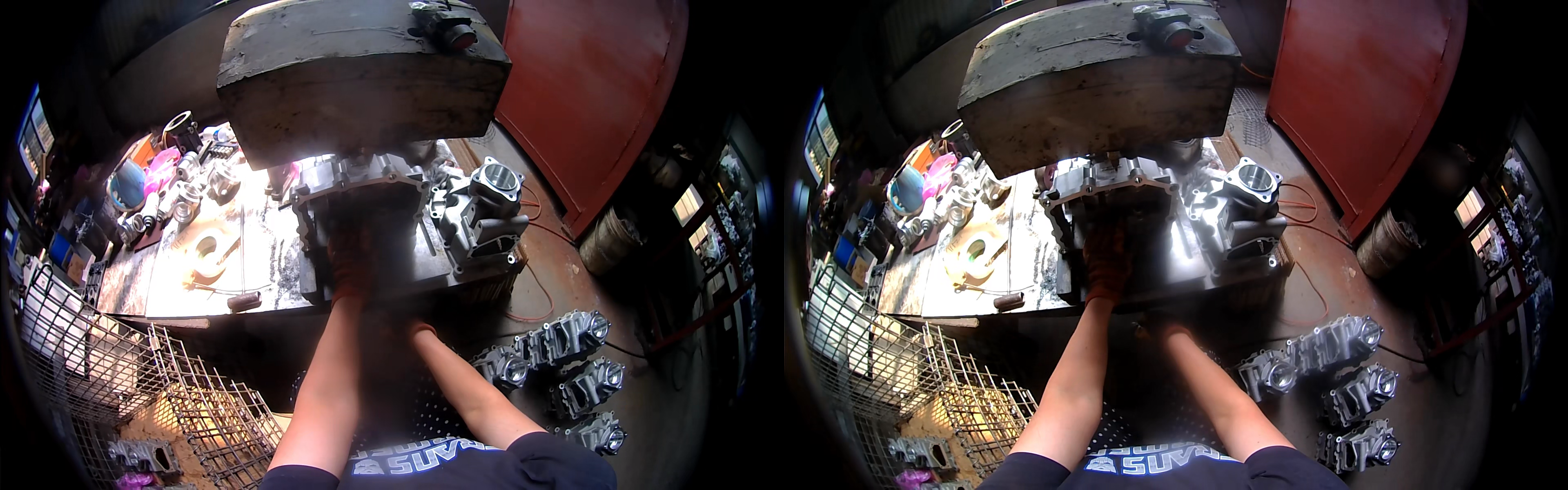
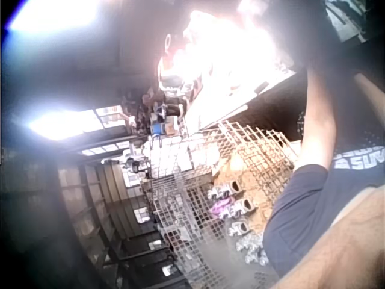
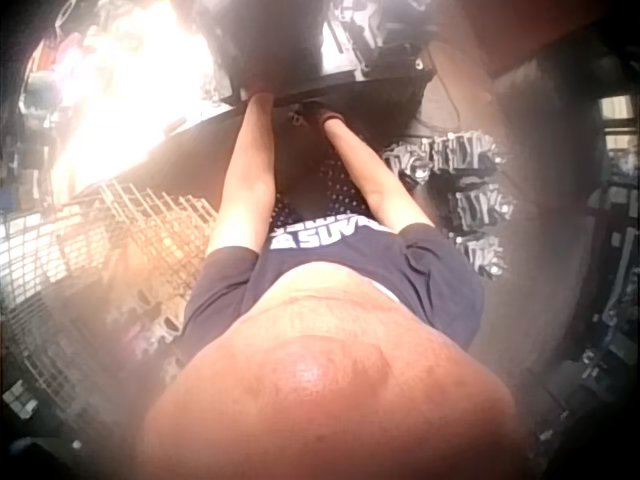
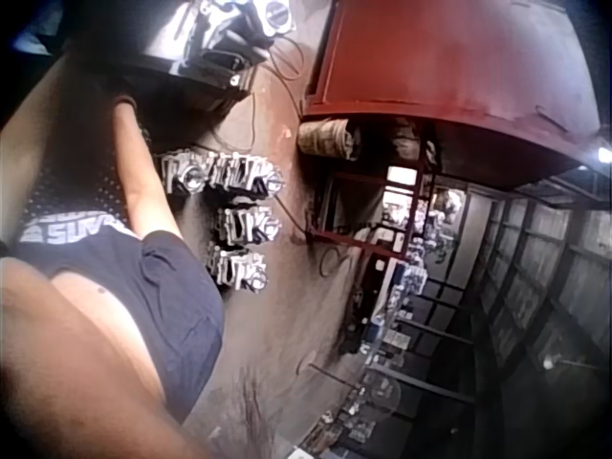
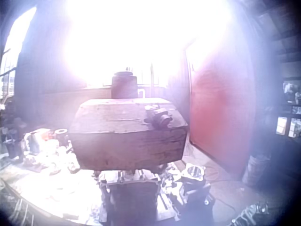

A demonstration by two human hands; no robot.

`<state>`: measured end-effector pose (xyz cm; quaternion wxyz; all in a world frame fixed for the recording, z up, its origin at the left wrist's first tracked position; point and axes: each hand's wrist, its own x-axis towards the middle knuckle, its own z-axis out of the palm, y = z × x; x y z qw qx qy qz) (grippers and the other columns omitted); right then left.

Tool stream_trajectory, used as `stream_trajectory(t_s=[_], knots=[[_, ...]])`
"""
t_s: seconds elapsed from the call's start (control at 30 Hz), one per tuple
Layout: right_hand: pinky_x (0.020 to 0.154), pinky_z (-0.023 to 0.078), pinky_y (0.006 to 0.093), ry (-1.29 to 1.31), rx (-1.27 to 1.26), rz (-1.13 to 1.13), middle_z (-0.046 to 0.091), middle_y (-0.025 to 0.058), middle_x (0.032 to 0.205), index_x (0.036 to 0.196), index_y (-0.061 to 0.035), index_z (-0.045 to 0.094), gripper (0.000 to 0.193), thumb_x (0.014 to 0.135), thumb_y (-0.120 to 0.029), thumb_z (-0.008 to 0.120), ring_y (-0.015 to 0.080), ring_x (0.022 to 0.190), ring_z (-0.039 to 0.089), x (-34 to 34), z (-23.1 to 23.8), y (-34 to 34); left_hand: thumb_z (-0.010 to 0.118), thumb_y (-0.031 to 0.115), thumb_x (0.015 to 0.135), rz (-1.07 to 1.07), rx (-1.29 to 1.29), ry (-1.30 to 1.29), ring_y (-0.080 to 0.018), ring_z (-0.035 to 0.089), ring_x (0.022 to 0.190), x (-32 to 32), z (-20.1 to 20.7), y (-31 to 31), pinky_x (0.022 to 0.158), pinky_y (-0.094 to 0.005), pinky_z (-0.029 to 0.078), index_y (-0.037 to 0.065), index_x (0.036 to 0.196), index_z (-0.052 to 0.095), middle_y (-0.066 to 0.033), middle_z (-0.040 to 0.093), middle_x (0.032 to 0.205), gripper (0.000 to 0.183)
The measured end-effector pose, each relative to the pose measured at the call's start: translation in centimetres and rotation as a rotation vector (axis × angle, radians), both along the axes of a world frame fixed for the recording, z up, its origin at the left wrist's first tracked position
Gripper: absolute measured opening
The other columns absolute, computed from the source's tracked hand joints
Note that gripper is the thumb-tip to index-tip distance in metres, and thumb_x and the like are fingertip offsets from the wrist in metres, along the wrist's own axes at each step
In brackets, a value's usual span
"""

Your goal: The person picks up metal engine castings from a bin, places them one at a time into a stationary industrial grinding machine to smooth internal surfaces, and then sprays the finished parts with an air hose before returning them to the bin.

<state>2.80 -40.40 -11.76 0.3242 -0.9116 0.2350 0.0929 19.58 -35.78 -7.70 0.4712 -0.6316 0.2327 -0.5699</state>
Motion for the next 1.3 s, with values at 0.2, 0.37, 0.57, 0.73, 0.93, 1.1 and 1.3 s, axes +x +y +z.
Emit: stream_trajectory(t_s=[0.2,0.37,0.57,0.73,0.93,1.1,1.3], knots=[[0.07,0.045,0.0399,0.018,0.0,0.019,0.063,0.0121,0.092,0.107,-0.0098,0.061,0.027,0.086,-0.026,0.056,0.0249,0.078,0.058,-0.1,0.1,0.2,0.052,0.038,0.09,0.009,0.0,-0.01,0.0001,0.031,0.034,0.3,-0.3,0.0,0.034,-0.017,0.03,0.003,0.142,0.021,0.009,0.035,0.043,0.069],[0.071,0.045,0.0399,0.021,0.003,0.029,0.063,0.0123,0.093,0.107,-0.0098,0.061,0.027,0.086,-0.026,0.056,0.0251,0.08,0.058,-0.2,0.3,0.2,0.05,0.037,0.092,-0.043,-0.049,0.047,0.0004,0.033,0.035,-0.1,0.1,0.1,0.033,-0.0172,0.031,0.005,0.141,0.024,0.0078,0.044,0.052,0.064],[0.072,0.045,0.04,0.038,-0.001,0.049,0.062,0.0126,0.095,0.107,-0.0098,0.061,0.028,0.086,-0.027,0.056,0.0253,0.081,0.057,-0.2,0.7,0.4,0.051,0.031,0.09,-0.393,-0.405,0.588,-0.0137,0.055,0.068,-0.1,0.4,0.1,0.065,-0.0318,0.047,0.008,0.138,0.03,-0.0043,0.058,0.089,0.058],[0.073,0.045,0.04,0.049,0.005,0.052,0.062,0.0128,0.096,0.107,-0.0098,0.061,0.028,0.085,-0.027,0.057,0.0255,0.083,0.057,-0.4,0.7,0.3,0.051,0.03,0.086,-0.76,-0.753,1.29,-0.0305,0.04,0.124,-2.1,3.4,0.5,0.111,-0.0467,0.016,0.009,0.137,0.034,-0.0167,0.049,0.124,0.058],[0.075,0.045,0.0401,0.063,0.004,0.061,0.062,0.013,0.097,0.107,-0.0098,0.061,0.029,0.085,-0.028,0.057,0.0257,0.085,0.057,-0.5,0.8,0.3,0.047,0.033,0.088,-0.724,-0.688,1.175,-0.0277,0.046,0.118,-1.7,2.9,0.4,0.109,-0.0449,0.023,0.01,0.139,0.031,-0.015,0.049,0.125,0.058],[0.076,0.045,0.0401,0.067,0.007,0.078,0.061,0.0133,0.098,0.107,-0.0098,0.061,0.029,0.085,-0.028,0.057,0.0259,0.086,0.057,-0.4,1.1,0.5,0.044,0.035,0.089,-0.362,-0.46,0.681,-0.0254,0.046,0.118,0.1,0.0,0.1,0.109,-0.0452,0.025,0.009,0.142,0.025,-0.0135,0.048,0.128,0.062],[0.077,0.045,0.0402,0.079,0.011,0.075,0.061,0.0135,0.099,0.107,-0.0098,0.061,0.03,0.085,-0.029,0.057,0.0262,0.088,0.057,-0.7,1.0,0.2,0.045,0.032,0.089,-0.735,-0.658,1.077,-0.024,0.048,0.112,-1.9,2.8,0.4,0.103,-0.0439,0.033,0.01,0.141,0.027,-0.0124,0.049,0.125,0.059]])
